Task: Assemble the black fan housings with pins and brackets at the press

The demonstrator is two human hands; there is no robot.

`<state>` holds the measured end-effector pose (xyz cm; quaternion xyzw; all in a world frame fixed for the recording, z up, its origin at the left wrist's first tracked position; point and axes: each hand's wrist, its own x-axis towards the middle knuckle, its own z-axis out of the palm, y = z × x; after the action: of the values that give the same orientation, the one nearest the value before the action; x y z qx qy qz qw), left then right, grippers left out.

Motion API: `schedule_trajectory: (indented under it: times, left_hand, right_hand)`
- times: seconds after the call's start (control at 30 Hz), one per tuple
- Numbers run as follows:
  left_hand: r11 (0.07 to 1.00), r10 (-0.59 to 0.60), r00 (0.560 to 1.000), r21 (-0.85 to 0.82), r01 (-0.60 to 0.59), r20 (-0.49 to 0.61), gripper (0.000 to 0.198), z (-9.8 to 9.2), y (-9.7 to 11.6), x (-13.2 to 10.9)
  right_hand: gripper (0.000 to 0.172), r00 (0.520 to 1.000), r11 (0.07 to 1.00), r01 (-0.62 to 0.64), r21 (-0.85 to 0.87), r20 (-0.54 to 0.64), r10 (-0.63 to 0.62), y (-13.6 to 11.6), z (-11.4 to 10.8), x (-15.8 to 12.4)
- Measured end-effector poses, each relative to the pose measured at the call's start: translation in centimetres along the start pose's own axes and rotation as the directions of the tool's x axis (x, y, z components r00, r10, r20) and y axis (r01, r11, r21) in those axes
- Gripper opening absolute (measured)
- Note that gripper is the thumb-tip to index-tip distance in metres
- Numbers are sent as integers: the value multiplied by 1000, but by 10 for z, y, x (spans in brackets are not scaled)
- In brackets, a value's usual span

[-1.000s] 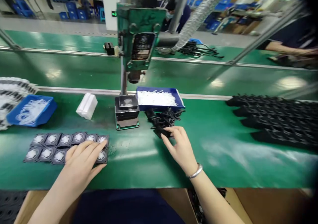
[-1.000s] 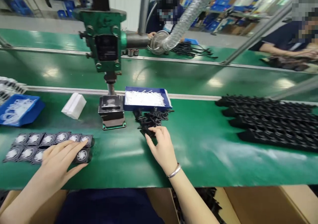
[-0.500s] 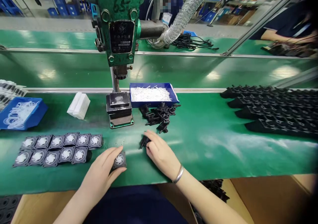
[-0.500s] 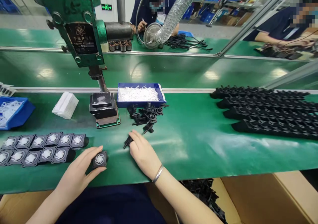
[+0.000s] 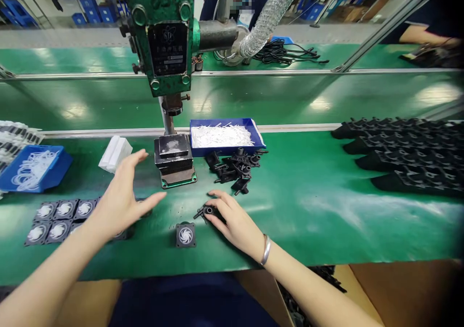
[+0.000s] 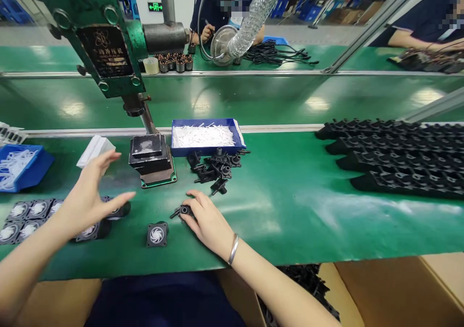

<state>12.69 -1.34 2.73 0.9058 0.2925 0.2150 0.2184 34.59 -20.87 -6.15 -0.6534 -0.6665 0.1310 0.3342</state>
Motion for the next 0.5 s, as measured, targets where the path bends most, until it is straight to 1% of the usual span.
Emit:
schedule_trajectory:
  times: [0.03,0.1,0.17,0.2,0.27,0.37,0.43,0.5]
  left_hand:
    - [1000,-20,999,3,20,40,93,0,-10,14]
    - [998,-52,987,-20,55,151,110,8,-31,39]
    - [997,-46,969,-48,59,245,121,22,-47,55]
    - [997,-30,961,-55,47,274,124,29,-53,60]
    - [999,-5,954,-43,19,301,120,40,-60,66]
    - [1000,-11,949,-2,12,316,103,47,-62,67]
    - [1000,-6,948,2,6,318,100,47,-62,68]
    - [999,32,954,3,-34,297,102,47,-60,69]
  right_hand:
    - [16,1000,1000,6,8,11,-6,2,1,6]
    - [14,999,999,26,21,27,-27,6,5,18]
    - [15,998,998,47,30,44,-49,9,8,30]
    - [16,997,998,56,32,50,-57,10,9,35]
    - [18,996,997,65,31,60,-67,12,11,41]
    - [20,996,997,74,22,50,-75,15,15,45]
    - [30,995,995,94,33,39,-95,18,18,46]
    - [45,992,992,116,50,33,-118,19,20,46]
